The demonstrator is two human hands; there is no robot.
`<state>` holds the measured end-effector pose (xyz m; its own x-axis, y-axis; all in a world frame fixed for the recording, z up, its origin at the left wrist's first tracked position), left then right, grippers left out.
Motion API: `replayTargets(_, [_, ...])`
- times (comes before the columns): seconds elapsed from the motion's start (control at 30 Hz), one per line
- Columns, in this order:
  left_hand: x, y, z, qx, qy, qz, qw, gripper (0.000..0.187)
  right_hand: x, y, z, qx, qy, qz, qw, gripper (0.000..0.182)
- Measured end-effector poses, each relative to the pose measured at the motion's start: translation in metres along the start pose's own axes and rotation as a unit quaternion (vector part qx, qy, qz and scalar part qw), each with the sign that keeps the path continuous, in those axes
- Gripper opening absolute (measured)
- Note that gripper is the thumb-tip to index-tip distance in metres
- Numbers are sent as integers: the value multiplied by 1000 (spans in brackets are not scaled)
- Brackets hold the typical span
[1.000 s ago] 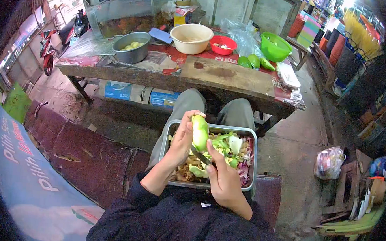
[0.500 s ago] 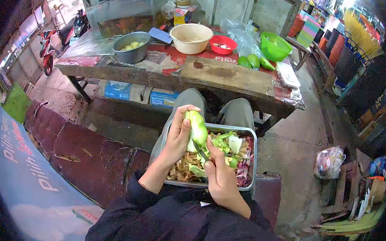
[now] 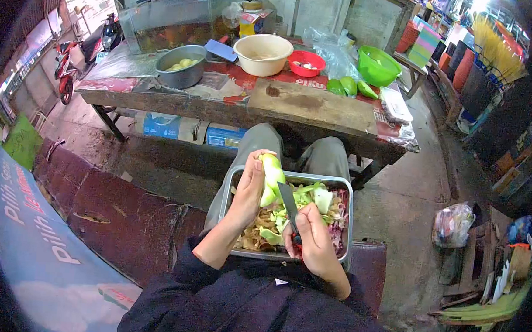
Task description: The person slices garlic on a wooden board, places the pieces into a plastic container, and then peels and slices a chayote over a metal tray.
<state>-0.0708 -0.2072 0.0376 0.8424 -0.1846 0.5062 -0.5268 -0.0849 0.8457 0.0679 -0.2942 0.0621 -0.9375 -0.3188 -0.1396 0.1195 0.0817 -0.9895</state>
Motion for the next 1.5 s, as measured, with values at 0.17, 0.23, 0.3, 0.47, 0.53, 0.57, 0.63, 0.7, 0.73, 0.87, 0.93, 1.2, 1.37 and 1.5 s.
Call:
replayTargets(0.17, [0, -2, 0, 28, -7, -7, 1000, 45, 1, 0, -2, 2, -4, -3, 1000, 24])
replayTargets(0.23, [3, 0, 3, -10, -16, 9, 1000, 45, 1, -1, -1, 0, 0, -1, 1000, 24])
replayTargets(0.3, [2, -1, 2, -7, -21, 13, 1000, 45, 1, -3, -1, 0, 1, 3, 1000, 24])
replayTargets(0.47, [6, 2, 5, -21, -20, 14, 999, 46, 0, 1, -1, -4, 8, -7, 1000, 24])
replayTargets(0.53, [4, 0, 3, 1, -28, 16, 999, 39, 0, 1, -1, -7, 3, -11, 1000, 24])
replayTargets(0.57, [5, 0, 3, 1, -28, 16, 999, 39, 1, 2, 0, -11, -1, -14, 1000, 24])
replayTargets(0.63, [7, 1, 3, 8, -33, 30, 999, 39, 1, 2, 0, -14, -5, -17, 1000, 24])
replayTargets(0.7, [8, 4, 4, 8, -34, 22, 999, 39, 1, 1, 0, -18, -4, -18, 1000, 24])
replayTargets(0.73, [9, 5, 5, 8, -36, 14, 999, 40, 1, 1, 0, -18, -3, -18, 1000, 24])
replayTargets(0.87, [7, 2, 6, 33, -37, -15, 999, 38, 1, 0, -1, -16, 4, -3, 1000, 23])
replayTargets(0.93, [13, 4, 9, 67, -27, -36, 997, 35, 1, -2, -1, -13, 7, -8, 1000, 23])
replayTargets(1.2, [19, 5, 11, 60, -27, -20, 998, 37, -3, -3, 4, -28, 43, 144, 988, 20])
replayTargets(1.37, [15, 12, 11, 123, 4, -127, 984, 27, -3, -10, 9, -41, 142, 334, 931, 20])
replayTargets(1.5, [19, 16, 13, 108, 17, -123, 986, 28, -9, -11, 6, -32, 95, 264, 959, 20])
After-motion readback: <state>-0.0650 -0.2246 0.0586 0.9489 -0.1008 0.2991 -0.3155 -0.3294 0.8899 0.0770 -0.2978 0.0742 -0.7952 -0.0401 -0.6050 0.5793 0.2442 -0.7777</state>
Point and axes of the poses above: each hand's wrist, its own z-axis away from the middle knuckle, its own x-axis out of the palm, y = z × x, the point moved 4 cm from there along -z, towards the middle knuckle, and after that the axes turned 9 degrees about z, right-handed, at the moved point
